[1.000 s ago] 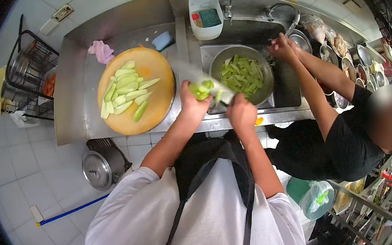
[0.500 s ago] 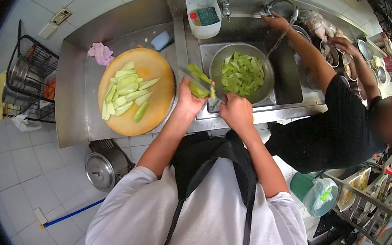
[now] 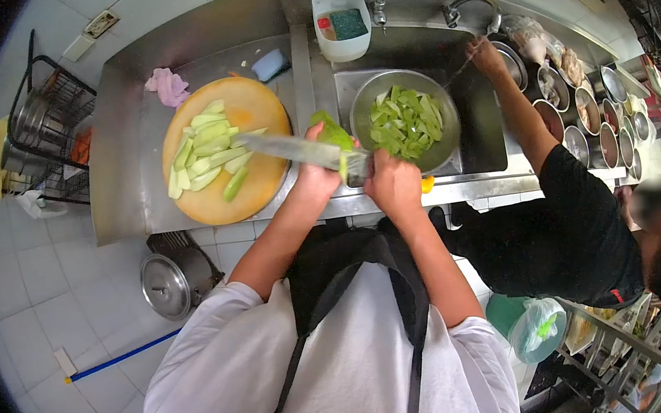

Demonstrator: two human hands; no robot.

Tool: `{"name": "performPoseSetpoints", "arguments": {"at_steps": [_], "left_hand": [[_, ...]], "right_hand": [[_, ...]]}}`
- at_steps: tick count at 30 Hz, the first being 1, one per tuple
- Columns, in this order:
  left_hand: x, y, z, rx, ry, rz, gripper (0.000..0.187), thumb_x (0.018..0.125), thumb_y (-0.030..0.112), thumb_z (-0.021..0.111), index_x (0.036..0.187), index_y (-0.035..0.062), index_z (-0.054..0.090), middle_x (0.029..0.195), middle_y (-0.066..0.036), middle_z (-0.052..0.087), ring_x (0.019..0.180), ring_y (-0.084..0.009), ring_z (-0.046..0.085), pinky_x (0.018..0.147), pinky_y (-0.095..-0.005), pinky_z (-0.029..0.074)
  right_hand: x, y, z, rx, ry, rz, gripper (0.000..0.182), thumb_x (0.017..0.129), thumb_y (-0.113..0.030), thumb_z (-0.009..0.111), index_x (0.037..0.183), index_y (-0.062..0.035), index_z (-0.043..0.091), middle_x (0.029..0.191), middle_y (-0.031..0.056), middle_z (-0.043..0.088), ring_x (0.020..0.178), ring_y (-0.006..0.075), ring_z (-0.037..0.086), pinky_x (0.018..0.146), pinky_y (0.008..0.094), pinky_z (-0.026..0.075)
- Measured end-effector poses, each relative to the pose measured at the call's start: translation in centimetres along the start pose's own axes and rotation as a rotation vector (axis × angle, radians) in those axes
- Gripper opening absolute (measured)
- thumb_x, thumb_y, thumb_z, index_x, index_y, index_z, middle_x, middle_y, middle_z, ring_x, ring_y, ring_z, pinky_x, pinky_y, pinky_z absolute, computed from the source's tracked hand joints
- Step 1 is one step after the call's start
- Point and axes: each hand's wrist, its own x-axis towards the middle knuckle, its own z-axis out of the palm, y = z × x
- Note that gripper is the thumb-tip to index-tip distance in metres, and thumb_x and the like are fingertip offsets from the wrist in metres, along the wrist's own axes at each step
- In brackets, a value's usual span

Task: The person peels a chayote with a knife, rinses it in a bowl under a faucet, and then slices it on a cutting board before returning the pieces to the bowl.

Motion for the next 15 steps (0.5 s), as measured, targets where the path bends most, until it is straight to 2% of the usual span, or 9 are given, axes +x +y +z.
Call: {"name": "performPoseSetpoints", "arguments": {"at_steps": [1,2,5,8,11,12,15], "left_hand": [[-0.8,0.2,0.8,0.054,0.007,-0.02,0.047,0.09,0.048,0.064,0.107,0.0058,0.053,0.091,-0.019,0.064,0.085,-0.0335,0.065,0.08,-0.0475,0.055],[-1.6,0.7,1.5,0.109,0.014,-0.039,0.046,0.09,0.047,0.063,0.108,0.0059,0.053,0.092,-0.019,0.064,0.085,-0.0333,0.065,0.08,-0.0474,0.055],[-2.3,1.3,2.8,0.216,0.014,-0.05,0.044,0.093,0.045,0.06,0.112,0.0058,0.054,0.099,-0.018,0.065,0.088,-0.0326,0.066,0.08,-0.0464,0.055],[-1.6,0.6,3.2,0.247,0.004,-0.038,0.046,0.094,0.045,0.06,0.117,0.0055,0.055,0.102,-0.018,0.066,0.091,-0.0335,0.067,0.082,-0.0467,0.055],[-1.4,-0.1,3.9,0.261,-0.024,-0.044,0.048,0.094,0.046,0.061,0.119,0.0057,0.055,0.103,-0.018,0.066,0.091,-0.0343,0.067,0.085,-0.0475,0.055],[-0.6,-0.6,3.1,0.269,-0.058,-0.056,0.048,0.094,0.046,0.061,0.12,0.0059,0.056,0.103,-0.018,0.066,0.091,-0.0345,0.067,0.086,-0.0478,0.055],[0.3,-1.8,3.0,0.264,-0.122,-0.061,0.048,0.093,0.048,0.064,0.119,0.007,0.057,0.101,-0.017,0.067,0.09,-0.033,0.067,0.087,-0.0483,0.055]], "right_hand": [[-0.2,1.2,0.7,-0.024,0.005,0.05,0.013,0.077,-0.015,0.068,0.075,-0.0038,0.061,0.066,0.0206,0.067,0.06,0.0388,0.068,0.06,0.049,0.055],[-0.2,3.1,1.2,-0.075,-0.106,0.185,0.015,0.078,-0.017,0.066,0.076,-0.0017,0.065,0.068,0.0236,0.067,0.065,0.0405,0.069,0.063,0.0511,0.056],[-1.5,6.7,1.8,0.043,-0.08,0.299,0.02,0.079,-0.019,0.065,0.078,0.0009,0.068,0.071,0.0261,0.067,0.068,0.0457,0.067,0.068,0.0529,0.055],[-1.3,5.5,0.4,0.181,-0.068,0.274,0.018,0.079,-0.018,0.066,0.079,0.0004,0.068,0.071,0.0263,0.066,0.069,0.0467,0.067,0.069,0.0526,0.055],[-0.6,2.9,-1.7,0.223,-0.05,0.162,0.017,0.08,-0.017,0.067,0.076,-0.0002,0.066,0.068,0.0259,0.065,0.068,0.0459,0.066,0.067,0.0527,0.055],[-0.6,2.6,-1.7,0.207,0.003,0.08,0.018,0.082,-0.016,0.066,0.073,-0.0015,0.062,0.064,0.0245,0.064,0.061,0.0438,0.066,0.061,0.0519,0.055],[-0.1,1.7,-2.8,0.158,0.038,0.017,0.019,0.084,-0.016,0.066,0.072,-0.0035,0.059,0.059,0.0228,0.062,0.054,0.041,0.065,0.055,0.0507,0.054]]}}
